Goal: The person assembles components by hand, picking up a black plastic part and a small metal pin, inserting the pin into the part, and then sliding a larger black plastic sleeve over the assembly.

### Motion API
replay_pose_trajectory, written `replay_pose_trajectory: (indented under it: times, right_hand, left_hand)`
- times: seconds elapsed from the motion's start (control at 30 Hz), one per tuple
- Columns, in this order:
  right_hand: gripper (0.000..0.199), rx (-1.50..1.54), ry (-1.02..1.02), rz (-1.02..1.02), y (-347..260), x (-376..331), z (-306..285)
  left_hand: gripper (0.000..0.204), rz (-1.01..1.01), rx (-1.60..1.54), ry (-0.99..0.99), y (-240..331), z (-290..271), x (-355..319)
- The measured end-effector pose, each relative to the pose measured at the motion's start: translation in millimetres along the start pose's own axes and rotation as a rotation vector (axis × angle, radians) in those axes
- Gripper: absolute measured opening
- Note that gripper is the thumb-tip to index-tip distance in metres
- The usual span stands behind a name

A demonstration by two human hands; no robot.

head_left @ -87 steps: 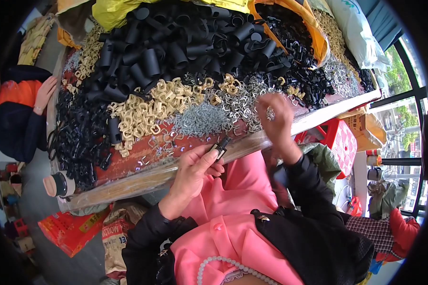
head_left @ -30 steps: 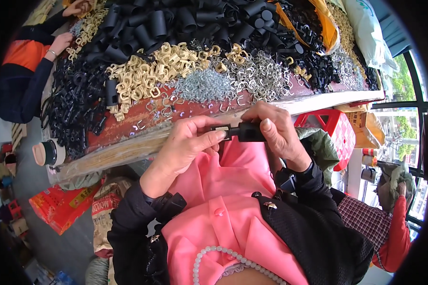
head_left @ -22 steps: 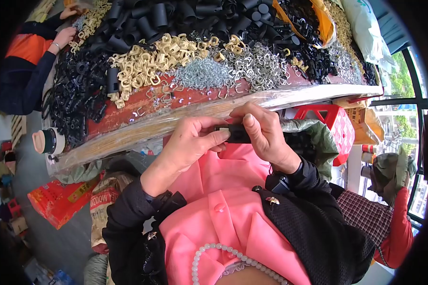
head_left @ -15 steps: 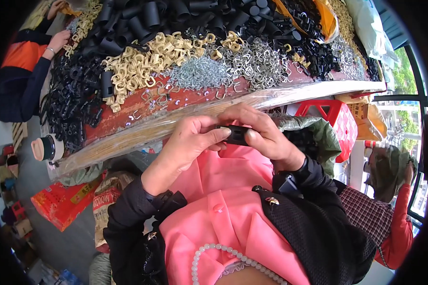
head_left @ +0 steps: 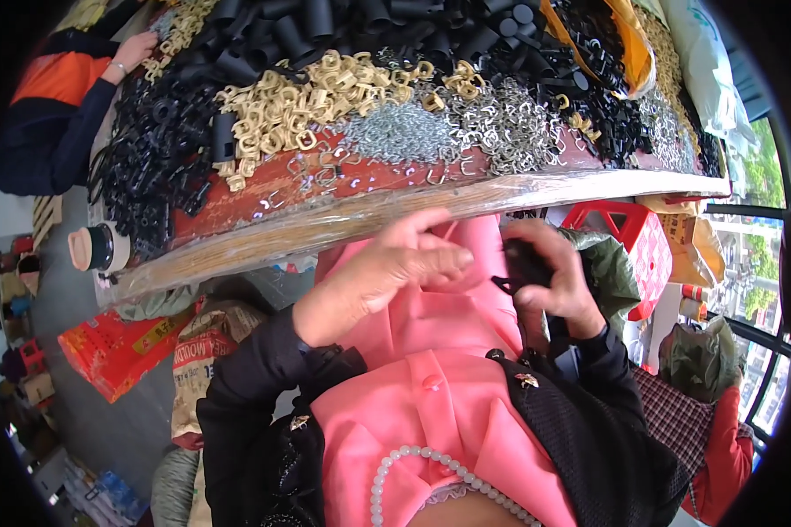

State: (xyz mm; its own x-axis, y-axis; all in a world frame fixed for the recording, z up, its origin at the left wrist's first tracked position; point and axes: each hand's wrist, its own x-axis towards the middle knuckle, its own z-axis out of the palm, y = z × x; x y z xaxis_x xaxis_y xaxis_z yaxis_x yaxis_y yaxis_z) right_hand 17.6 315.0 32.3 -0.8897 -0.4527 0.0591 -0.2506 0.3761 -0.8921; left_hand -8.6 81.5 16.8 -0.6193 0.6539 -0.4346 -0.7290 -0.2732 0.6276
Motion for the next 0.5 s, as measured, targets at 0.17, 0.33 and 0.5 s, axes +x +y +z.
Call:
replay_pose_trajectory:
  times: [0.17,0.33,0.5]
  right_hand:
    - [0.019,0.022,0.592,0.448,77.5,-96.5,-24.0]
    - [0.017,-0.035,0.672,0.667,116.0,-166.5,-34.6]
    - [0.048,0.239,0.339,0.285,32.7,-51.9,-7.9]
  left_hand:
    - [0.038,0.414,0.134,0.391,31.3,-42.1,-30.4]
    - [0.031,0.674,0.066,0.582,53.0,-79.4,-51.5]
    - [0.025,0.719,0.184,0.432,31.9,-39.3,-12.6]
